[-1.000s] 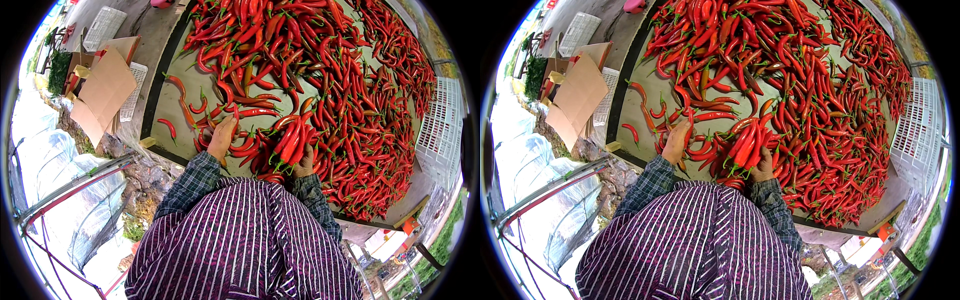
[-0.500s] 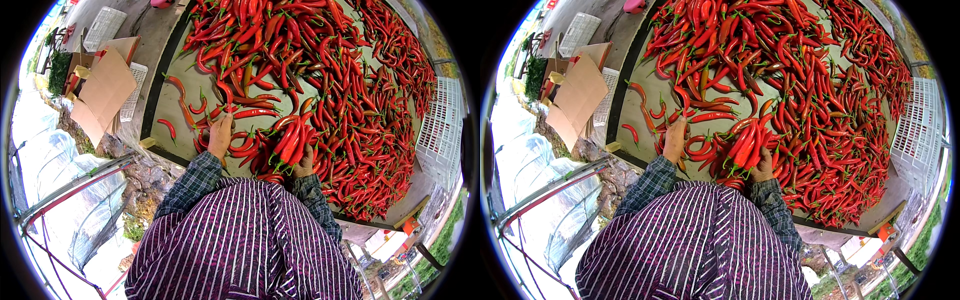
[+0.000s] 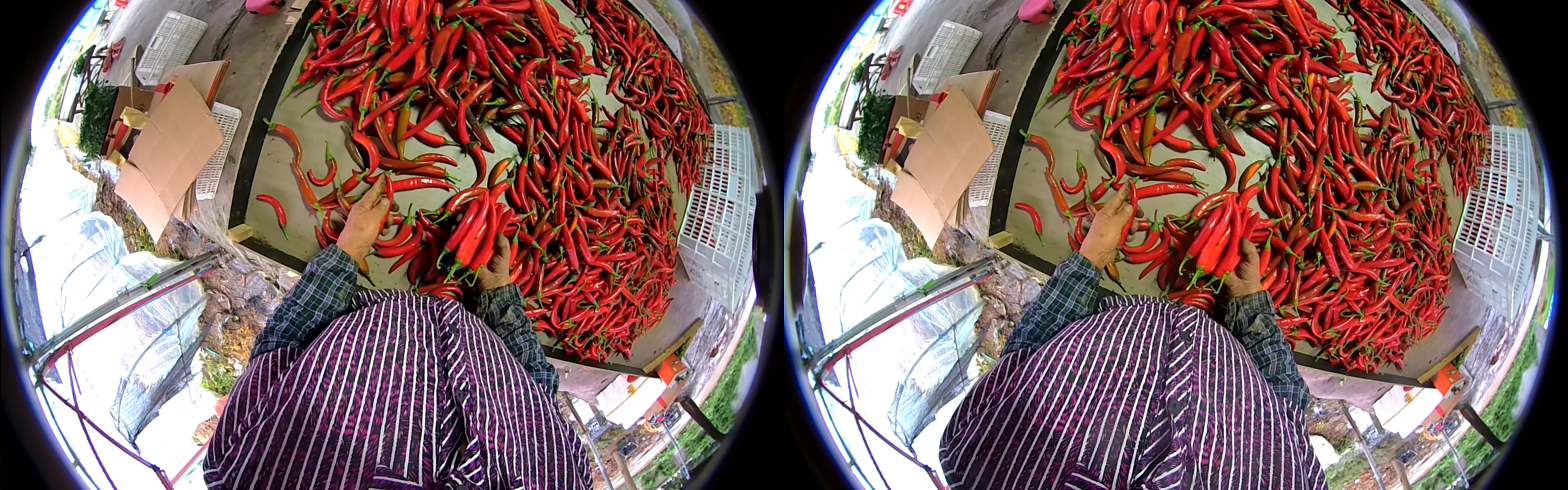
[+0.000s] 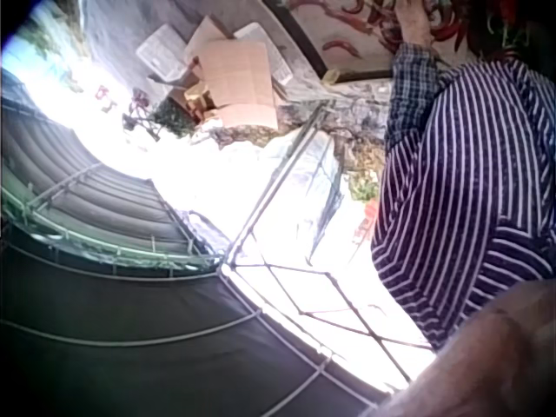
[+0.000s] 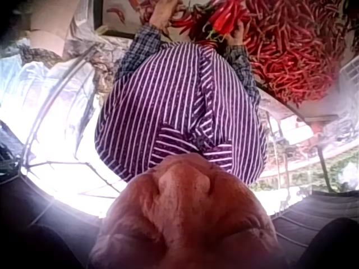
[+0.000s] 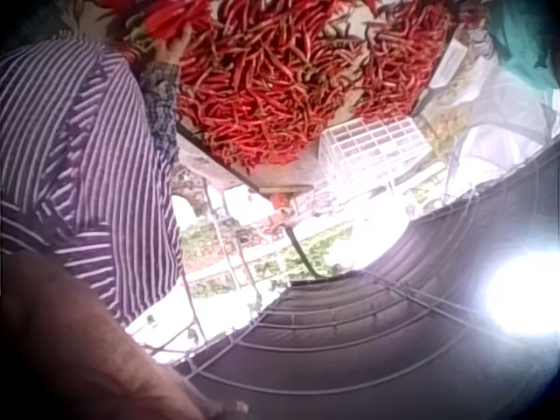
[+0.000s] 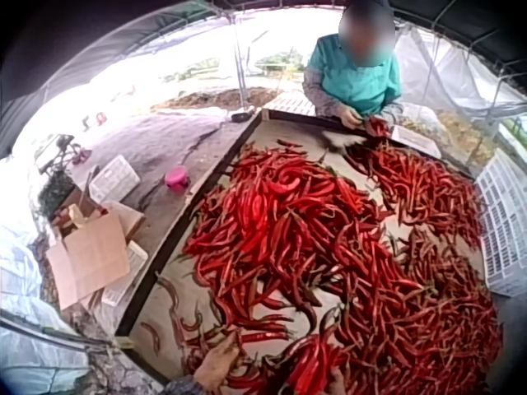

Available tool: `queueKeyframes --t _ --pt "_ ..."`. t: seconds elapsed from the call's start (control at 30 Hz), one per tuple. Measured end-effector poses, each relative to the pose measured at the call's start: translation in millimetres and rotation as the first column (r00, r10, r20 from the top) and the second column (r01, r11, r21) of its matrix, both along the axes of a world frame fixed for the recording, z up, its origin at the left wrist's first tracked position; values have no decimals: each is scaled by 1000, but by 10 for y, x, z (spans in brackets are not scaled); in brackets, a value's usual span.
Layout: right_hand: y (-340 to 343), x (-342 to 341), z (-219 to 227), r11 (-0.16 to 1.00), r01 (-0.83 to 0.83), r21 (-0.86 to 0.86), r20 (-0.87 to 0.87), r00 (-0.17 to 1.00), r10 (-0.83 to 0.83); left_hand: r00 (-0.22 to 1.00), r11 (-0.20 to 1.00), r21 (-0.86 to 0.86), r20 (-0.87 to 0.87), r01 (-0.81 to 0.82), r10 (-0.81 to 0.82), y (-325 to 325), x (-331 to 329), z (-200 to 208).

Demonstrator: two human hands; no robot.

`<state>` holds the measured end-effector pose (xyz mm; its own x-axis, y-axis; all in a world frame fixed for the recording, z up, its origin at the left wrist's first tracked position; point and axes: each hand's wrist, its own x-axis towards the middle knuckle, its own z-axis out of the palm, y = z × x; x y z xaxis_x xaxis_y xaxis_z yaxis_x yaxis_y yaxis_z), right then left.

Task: The person sorts red peppers by gathering them into a bundle and placing them into a white plastic crate.

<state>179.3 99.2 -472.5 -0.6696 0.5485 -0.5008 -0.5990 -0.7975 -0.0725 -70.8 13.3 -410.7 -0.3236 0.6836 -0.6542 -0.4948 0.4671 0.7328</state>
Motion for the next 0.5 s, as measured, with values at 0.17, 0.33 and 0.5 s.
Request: queueKeyframes --t 0.17,0.33,0.5 --pt "6 -31 52 1000 -8 23 -5 1000 8 998 991 125 -51 49 -43 -66 -26 -213" --pt "-2 -27 13 1000 24 8 9 1000 -25 999 983 182 16 31 -35 -74 -17 -111" --pt "-2 -12 -21 999 37 -5 -73 997 -38 999 974 227 43 -6 -4 -93 25 33"
